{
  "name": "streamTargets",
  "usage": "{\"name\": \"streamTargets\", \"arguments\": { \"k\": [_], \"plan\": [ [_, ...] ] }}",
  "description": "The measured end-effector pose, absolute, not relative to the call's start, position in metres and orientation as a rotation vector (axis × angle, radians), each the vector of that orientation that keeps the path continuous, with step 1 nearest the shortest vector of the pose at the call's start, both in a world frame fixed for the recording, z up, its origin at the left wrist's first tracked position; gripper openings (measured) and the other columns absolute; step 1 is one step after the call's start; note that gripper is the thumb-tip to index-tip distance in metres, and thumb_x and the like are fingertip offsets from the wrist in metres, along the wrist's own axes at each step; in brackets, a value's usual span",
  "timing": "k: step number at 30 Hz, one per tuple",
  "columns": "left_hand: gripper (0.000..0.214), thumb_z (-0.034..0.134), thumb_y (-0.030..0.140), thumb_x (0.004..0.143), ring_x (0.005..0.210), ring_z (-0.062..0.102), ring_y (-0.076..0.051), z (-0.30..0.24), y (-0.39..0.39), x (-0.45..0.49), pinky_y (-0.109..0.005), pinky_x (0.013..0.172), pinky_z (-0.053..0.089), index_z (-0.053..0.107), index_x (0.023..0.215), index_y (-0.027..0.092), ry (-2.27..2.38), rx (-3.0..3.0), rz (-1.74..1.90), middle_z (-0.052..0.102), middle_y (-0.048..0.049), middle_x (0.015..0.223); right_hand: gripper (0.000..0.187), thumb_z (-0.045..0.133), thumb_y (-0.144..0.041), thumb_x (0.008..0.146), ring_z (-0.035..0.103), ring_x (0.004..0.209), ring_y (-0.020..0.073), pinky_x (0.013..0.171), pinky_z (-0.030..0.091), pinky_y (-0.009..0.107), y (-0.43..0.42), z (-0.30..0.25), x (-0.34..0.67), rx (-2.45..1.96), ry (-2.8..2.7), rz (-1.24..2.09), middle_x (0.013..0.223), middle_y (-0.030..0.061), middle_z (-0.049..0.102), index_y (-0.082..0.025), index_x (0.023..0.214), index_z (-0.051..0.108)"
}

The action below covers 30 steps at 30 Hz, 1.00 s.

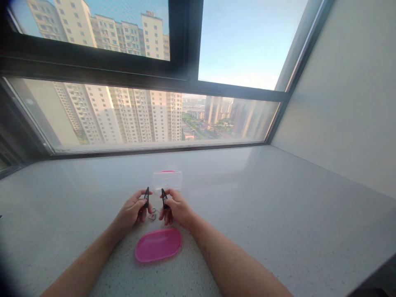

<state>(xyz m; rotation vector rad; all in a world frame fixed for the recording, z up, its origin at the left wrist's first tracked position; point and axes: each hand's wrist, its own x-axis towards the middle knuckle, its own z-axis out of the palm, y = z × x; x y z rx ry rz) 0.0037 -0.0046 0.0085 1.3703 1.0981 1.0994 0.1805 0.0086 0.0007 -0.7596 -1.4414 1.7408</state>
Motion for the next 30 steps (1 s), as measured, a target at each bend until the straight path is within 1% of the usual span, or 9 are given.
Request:
{"name": "streamTargets", "arguments": {
  "k": [6,11,22,30],
  "plan": [
    [0.027,0.038,0.031,0.079,0.029,0.039,-0.006,0.0054,-0.0027,0.0035,-0.013,0.03,0.023,0.04,0.101,0.016,1.092,1.417,1.1,0.056,0.0043,0.049,0.026,0.037,-0.023,0.074,0.047,0.029,0.0088,0.03,0.028,0.013,0.0075,0.003,0.1804,-0.785,-1.473,1.706,0.05,-0.0045,0.06,-0.021,0.1,0.039],
    [0.025,0.037,0.032,0.08,0.03,0.038,-0.006,0.0057,-0.0039,0.0035,-0.013,0.032,0.026,0.041,0.1,0.016,1.102,1.44,1.103,0.054,0.0054,0.047,0.026,0.037,-0.024,0.074,0.045,0.028,0.008,0.03,0.028,0.012,0.0061,0.0053,0.1804,-0.788,-1.495,1.683,0.048,-0.0052,0.058,-0.02,0.1,0.04],
    [0.024,0.04,0.029,0.078,0.03,0.037,-0.006,0.0054,-0.0036,0.0044,-0.014,0.032,0.025,0.042,0.098,0.016,1.131,1.452,1.114,0.053,0.0065,0.047,0.026,0.038,-0.024,0.074,0.04,0.025,0.0067,0.029,0.026,0.012,0.0072,0.0034,0.1792,-0.831,-1.527,1.634,0.045,-0.0072,0.056,-0.02,0.099,0.042],
    [0.025,0.035,0.027,0.078,0.029,0.039,-0.006,0.0056,-0.0037,0.0025,-0.014,0.031,0.027,0.044,0.099,0.016,1.117,1.428,1.123,0.054,0.0058,0.046,0.027,0.036,-0.023,0.072,0.042,0.027,0.0075,0.03,0.026,0.013,0.0052,0.0056,0.1831,-0.843,-1.476,1.655,0.047,-0.0061,0.057,-0.02,0.099,0.04]
  ]
}}
